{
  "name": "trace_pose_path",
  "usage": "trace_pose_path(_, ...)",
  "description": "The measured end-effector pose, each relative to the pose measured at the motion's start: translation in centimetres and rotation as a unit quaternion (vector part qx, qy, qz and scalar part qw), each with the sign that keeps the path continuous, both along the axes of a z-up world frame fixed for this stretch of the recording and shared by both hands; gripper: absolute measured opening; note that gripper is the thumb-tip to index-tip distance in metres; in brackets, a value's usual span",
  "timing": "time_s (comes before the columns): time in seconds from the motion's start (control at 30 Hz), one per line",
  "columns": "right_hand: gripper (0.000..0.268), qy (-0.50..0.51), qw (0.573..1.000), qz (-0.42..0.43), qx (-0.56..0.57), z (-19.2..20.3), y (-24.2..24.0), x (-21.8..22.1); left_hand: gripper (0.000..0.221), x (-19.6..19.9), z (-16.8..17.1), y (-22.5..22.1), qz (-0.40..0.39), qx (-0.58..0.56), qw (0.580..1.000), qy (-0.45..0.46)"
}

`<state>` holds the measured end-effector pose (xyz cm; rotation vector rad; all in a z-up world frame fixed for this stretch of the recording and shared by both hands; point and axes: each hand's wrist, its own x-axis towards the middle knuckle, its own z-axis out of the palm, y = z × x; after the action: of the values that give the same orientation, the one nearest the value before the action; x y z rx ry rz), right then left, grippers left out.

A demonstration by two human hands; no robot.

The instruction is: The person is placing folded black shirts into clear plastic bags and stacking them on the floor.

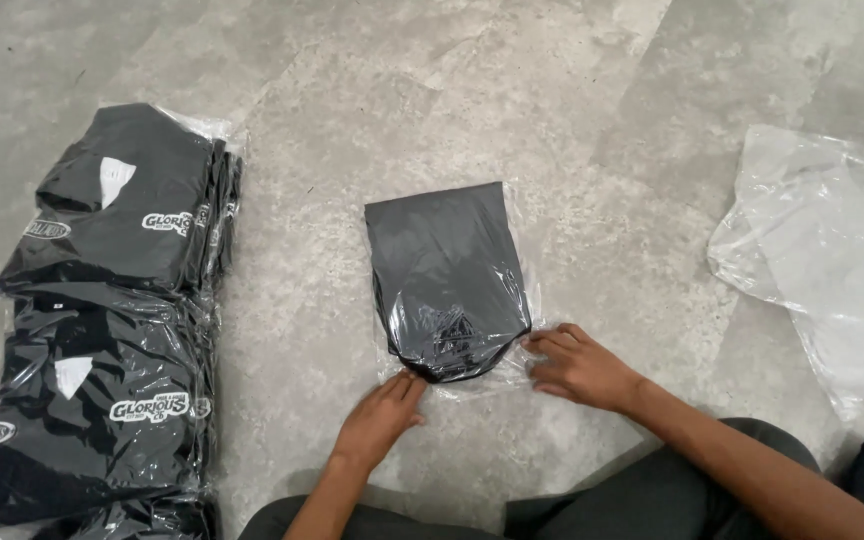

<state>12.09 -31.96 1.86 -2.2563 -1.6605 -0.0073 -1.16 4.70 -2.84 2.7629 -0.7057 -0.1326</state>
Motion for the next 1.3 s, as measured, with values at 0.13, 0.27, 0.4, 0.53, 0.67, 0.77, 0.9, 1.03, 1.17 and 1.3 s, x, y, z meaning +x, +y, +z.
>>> trace_pose_path(0.13,0.008,-0.025,1.0,0.011,-0.005,0.0,-0.4,0.3,0.02,0.1,-2.3,1.3,-0.059,-0.008,0.998,-0.023)
trace_pose_path(0.27,0.007,0.163,0.986,-0.03,0.018,1.7,-0.2,0.5,0.031,0.2,-1.4,1.1,-0.063,0.006,0.994,-0.085)
trace_pose_path(0.4,0.01,0.296,0.95,-0.084,0.054,2.5,0.0,0.7,0.015,0.4,5.1,1.0,0.065,-0.248,0.959,0.12)
trace_pose_path(0.53,0.015,0.315,0.941,-0.088,0.091,1.9,-0.2,0.9,0.023,1.4,6.3,0.9,0.173,-0.349,0.888,0.244)
trace_pose_path(0.67,0.016,0.358,0.909,-0.167,0.136,1.5,0.4,0.6,0.021,2.0,6.1,0.5,0.314,-0.353,0.837,0.277)
trace_pose_path(0.77,0.019,0.372,0.878,-0.264,0.147,2.0,1.1,-0.2,0.014,2.1,5.3,-0.1,0.394,-0.335,0.815,0.263)
trace_pose_path(0.9,0.019,0.338,0.863,-0.359,0.109,1.0,1.9,0.0,0.016,2.6,3.8,-0.7,0.454,-0.308,0.804,0.228)
trace_pose_path(1.03,0.016,0.32,0.852,-0.413,0.031,0.7,3.1,-0.2,0.027,2.4,5.3,-1.2,0.482,-0.288,0.806,0.184)
trace_pose_path(1.17,0.026,0.328,0.804,-0.492,-0.064,0.1,3.3,0.9,0.044,2.4,7.5,-0.5,0.484,-0.202,0.837,0.157)
trace_pose_path(1.3,0.039,0.389,0.727,-0.543,-0.16,2.3,2.9,3.2,0.041,3.3,10.6,-0.7,0.495,-0.157,0.826,0.22)
